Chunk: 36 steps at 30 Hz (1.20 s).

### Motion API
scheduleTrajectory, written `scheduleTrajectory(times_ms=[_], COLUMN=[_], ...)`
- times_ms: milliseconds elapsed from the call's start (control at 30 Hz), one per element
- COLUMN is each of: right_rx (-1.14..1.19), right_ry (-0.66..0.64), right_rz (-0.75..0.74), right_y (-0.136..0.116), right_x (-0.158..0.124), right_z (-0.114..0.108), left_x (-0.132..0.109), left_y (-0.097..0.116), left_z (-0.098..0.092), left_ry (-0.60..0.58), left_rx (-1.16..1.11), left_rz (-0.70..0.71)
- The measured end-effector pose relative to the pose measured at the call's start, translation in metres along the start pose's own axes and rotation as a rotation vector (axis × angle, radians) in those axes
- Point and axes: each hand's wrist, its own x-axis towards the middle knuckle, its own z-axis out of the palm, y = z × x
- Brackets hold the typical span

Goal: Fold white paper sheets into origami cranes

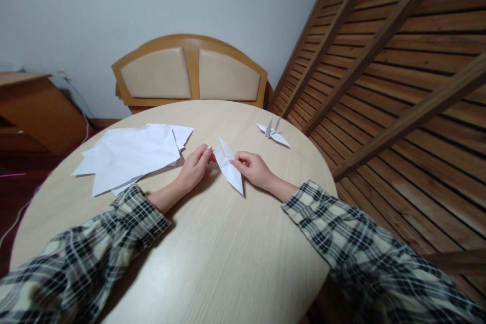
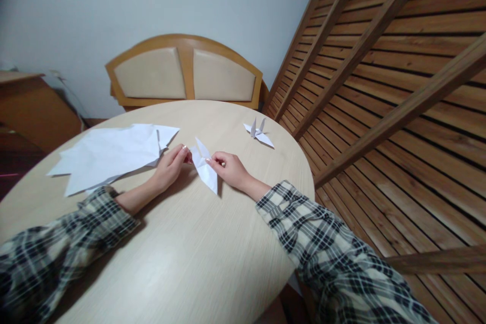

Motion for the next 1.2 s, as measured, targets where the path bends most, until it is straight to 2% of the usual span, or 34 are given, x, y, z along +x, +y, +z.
scheduleTrajectory(times_ms=[167,400,600,767,967,1200], right_rx=[-0.018,-0.039,-0.072,-0.054,-0.082,-0.078], right_ry=[0.081,0.253,0.273,0.254,0.207,0.094], right_rz=[-0.009,-0.074,-0.089,-0.095,-0.109,-0.227], right_y=[0.002,0.002,0.0,0.003,0.003,0.005], right_x=[-0.001,0.001,0.0,0.0,0.001,0.0], right_z=[0.0,-0.001,-0.002,0.0,0.001,0.003], left_x=[-0.001,-0.006,-0.007,-0.005,-0.002,-0.001], left_y=[0.0,0.006,0.009,0.007,0.003,-0.001], left_z=[-0.001,-0.003,-0.003,-0.002,0.0,0.0], left_ry=[-0.085,-0.285,-0.386,-0.307,-0.223,-0.084], left_rx=[-0.025,0.14,0.123,0.092,-0.029,-0.069], left_rz=[0.009,0.119,0.15,0.12,0.012,-0.003])
